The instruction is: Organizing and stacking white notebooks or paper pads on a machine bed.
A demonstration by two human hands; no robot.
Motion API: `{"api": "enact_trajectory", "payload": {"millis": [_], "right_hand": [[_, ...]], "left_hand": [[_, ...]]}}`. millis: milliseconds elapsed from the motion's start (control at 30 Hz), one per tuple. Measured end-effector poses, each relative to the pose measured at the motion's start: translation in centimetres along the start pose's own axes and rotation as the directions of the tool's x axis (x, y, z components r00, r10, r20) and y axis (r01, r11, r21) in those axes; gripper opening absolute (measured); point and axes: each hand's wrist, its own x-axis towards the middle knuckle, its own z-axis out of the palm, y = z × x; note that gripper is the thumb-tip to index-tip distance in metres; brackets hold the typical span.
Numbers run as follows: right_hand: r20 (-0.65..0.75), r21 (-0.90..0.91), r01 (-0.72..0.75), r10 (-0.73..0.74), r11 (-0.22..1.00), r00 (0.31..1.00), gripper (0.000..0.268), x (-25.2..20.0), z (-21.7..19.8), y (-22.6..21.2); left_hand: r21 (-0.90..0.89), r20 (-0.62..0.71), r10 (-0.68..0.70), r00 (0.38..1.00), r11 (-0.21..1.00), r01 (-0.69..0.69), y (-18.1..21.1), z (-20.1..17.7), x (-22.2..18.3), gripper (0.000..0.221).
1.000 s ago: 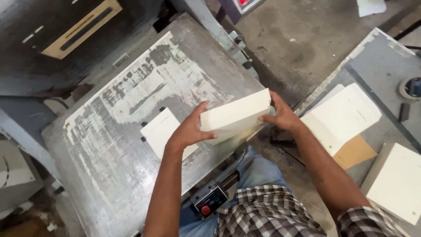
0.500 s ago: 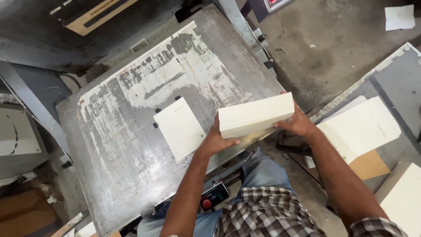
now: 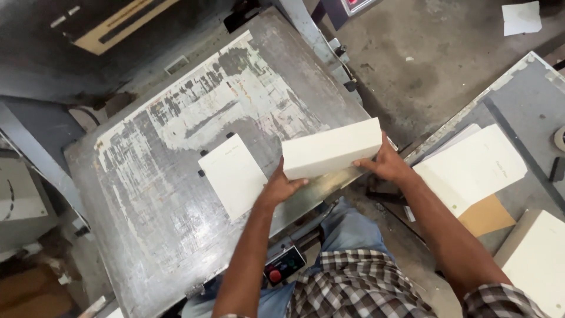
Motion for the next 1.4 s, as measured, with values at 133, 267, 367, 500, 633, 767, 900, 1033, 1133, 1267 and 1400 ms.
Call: {"api": "enact_trajectory", "payload": {"millis": [133, 267, 367, 500, 633, 767, 900, 1033, 1133, 1267, 1400], "right_hand": [[0.092, 0.024, -0.122, 0.12, 0.992, 0.989, 0.105, -0.3, -0.4, -0.1], [0.139, 0.037, -0.186, 0.179, 0.982, 0.974, 0.1, 0.8, -0.7, 0.3], [0.116, 0.16, -0.199, 0.182, 0.967, 0.976, 0.095, 1.2, -1.6, -1.4], [0.192, 0.241, -0.427, 0.388, 0.872, 0.901, 0.084, 1.5, -2.1, -2.0], [0.054, -0.147, -0.416, 0.428, 0.897, 0.902, 0.079, 2.6, -1.9, -3.1], [0.081, -0.411, -0.434, 0.507, 0.801, 0.858, 0.08, 4.0, -2.1, -4.2], [0.199, -0.443, -0.447, 0.571, 0.777, 0.796, 0.078, 4.3, -2.9, -0.8], [0.242, -0.212, -0.548, 0.586, 0.81, 0.773, 0.086, 4.0, -1.3, 4.2], [0.162, -0.38, -0.539, 0.628, 0.752, 0.762, 0.093, 3.9, -0.5, 4.3], [0.107, -0.52, -0.427, 0.553, 0.74, 0.827, 0.107, 4.6, 0.4, 6.6], [0.077, -0.537, -0.414, 0.532, 0.735, 0.843, 0.112, 3.6, 0.7, 6.0]], "left_hand": [[-0.026, 0.016, -0.017, 1.0, 0.999, 0.018, -1.6, 0.7, -0.5, 0.094], [-0.039, 0.003, -0.036, 0.999, 0.999, 0.036, 0.0, 0.3, -0.4, 0.087], [-0.091, 0.018, -0.001, 1.0, 0.996, 0.003, 1.0, -0.3, -0.6, 0.084], [-0.108, 0.049, -0.045, 0.998, 0.993, 0.051, 2.2, 1.1, -1.2, 0.074], [-0.087, 0.025, -0.068, 0.997, 0.994, 0.07, 2.3, 3.1, -1.7, 0.065], [-0.345, 0.024, -0.174, 0.984, 0.923, 0.172, -1.8, 4.5, -1.8, 0.062], [-0.52, 0.058, -0.256, 0.965, 0.817, 0.248, -3.2, 4.7, -2.6, 0.063], [-0.568, 0.072, -0.307, 0.949, 0.77, 0.292, -1.8, 5.5, -2.8, 0.065], [-0.522, 0.015, -0.259, 0.966, 0.822, 0.229, 2.8, 6.7, -3.7, 0.066], [-0.24, -0.156, 0.056, 0.986, 0.966, -0.093, 6.4, 9.7, -4.4, 0.068], [-0.048, -0.162, 0.172, 0.972, 0.982, -0.182, 13.5, 9.0, -6.5, 0.078]]}}
